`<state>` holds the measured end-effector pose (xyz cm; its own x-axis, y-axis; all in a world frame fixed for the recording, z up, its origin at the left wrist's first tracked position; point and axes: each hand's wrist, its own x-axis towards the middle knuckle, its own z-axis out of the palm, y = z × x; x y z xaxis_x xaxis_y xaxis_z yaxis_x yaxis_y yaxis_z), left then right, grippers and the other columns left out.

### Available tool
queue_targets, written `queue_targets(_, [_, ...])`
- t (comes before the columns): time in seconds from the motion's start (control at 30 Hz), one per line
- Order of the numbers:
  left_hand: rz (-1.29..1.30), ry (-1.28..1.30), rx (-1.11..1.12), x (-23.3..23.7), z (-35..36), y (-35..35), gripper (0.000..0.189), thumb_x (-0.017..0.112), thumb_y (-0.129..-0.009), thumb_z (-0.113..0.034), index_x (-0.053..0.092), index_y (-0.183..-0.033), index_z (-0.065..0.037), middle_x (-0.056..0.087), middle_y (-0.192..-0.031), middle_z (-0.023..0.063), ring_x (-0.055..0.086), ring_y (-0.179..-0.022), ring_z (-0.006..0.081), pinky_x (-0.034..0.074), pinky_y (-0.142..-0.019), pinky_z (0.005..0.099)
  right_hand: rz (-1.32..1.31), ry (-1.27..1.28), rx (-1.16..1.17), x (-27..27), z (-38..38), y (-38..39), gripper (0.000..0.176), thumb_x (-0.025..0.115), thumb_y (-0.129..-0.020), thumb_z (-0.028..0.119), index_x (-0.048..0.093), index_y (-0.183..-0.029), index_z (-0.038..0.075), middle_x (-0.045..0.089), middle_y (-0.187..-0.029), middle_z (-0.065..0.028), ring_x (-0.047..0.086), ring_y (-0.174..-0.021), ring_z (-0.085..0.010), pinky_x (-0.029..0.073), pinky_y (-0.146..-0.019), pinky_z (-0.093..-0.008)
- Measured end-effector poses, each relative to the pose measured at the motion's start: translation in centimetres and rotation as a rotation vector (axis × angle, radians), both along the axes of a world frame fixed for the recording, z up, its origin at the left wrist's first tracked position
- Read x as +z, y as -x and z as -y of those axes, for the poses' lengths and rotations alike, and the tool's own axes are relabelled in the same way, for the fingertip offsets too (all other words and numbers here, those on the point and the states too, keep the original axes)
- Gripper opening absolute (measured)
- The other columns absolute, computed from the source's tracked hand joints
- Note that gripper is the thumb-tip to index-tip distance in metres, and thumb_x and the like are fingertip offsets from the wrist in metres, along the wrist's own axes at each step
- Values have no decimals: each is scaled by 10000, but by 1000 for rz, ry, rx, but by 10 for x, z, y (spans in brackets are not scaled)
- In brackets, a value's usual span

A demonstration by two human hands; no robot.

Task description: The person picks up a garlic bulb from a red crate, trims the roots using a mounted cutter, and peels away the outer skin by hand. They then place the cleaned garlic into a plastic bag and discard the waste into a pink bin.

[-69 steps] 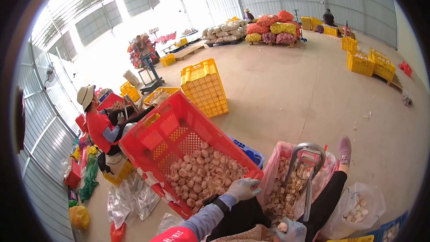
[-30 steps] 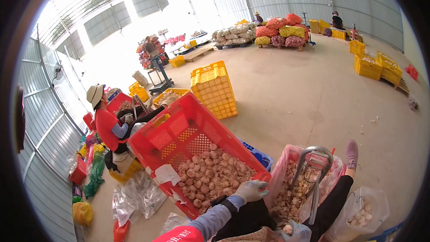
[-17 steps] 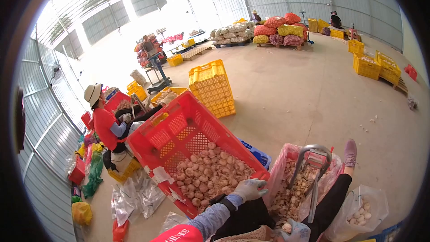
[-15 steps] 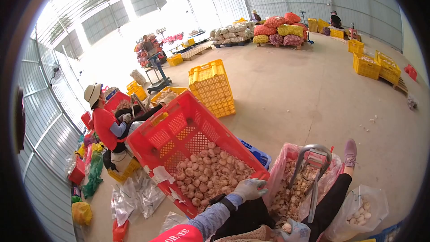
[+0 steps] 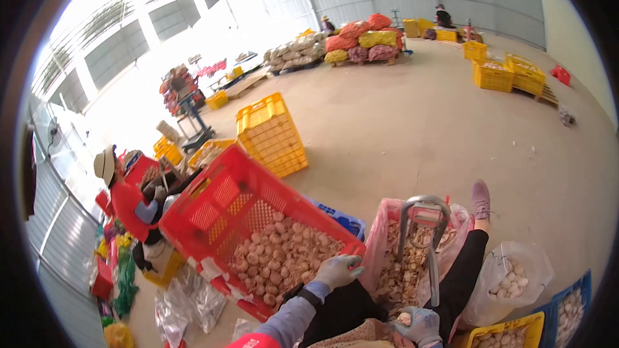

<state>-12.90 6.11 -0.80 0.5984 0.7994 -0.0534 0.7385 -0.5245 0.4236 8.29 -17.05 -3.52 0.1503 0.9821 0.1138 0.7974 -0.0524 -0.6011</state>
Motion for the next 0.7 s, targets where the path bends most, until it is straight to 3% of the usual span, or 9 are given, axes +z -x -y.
queue_targets(0.17, [-61, 62, 11, 11, -1, -3, 386, 574, -865, -448, 645, -1129, -176, 676, -1030, 112, 646, -984, 318, 514, -835, 448, 11, 0, -41, 29, -4, 8, 415, 744, -675, 406, 710, -986, 133, 703, -843, -112, 679, -789, -290, 532, -699, -383])
queue_targets(0.4, [-48, 18, -16, -3, -3, -1, 339, 605, -853, -409, 639, -1088, -167, 670, -1035, 121, 631, -987, 319, 503, -829, 438, 56, -40, 13, 14, -1, 4, 406, 746, -663, 393, 703, -970, 131, 696, -819, -110, 671, -759, -304, 528, -687, -387])
queue_targets(0.7, [-17, 74, 32, 15, 3, -1, 405, 591, -856, -421, 646, -1123, -123, 684, -998, 113, 649, -978, 301, 499, -862, 432, 5, 18, 1, -13, -1, 1, 455, 768, -659, 363, 696, -1020, 96, 693, -850, -121, 661, -797, -310, 522, -723, -402])
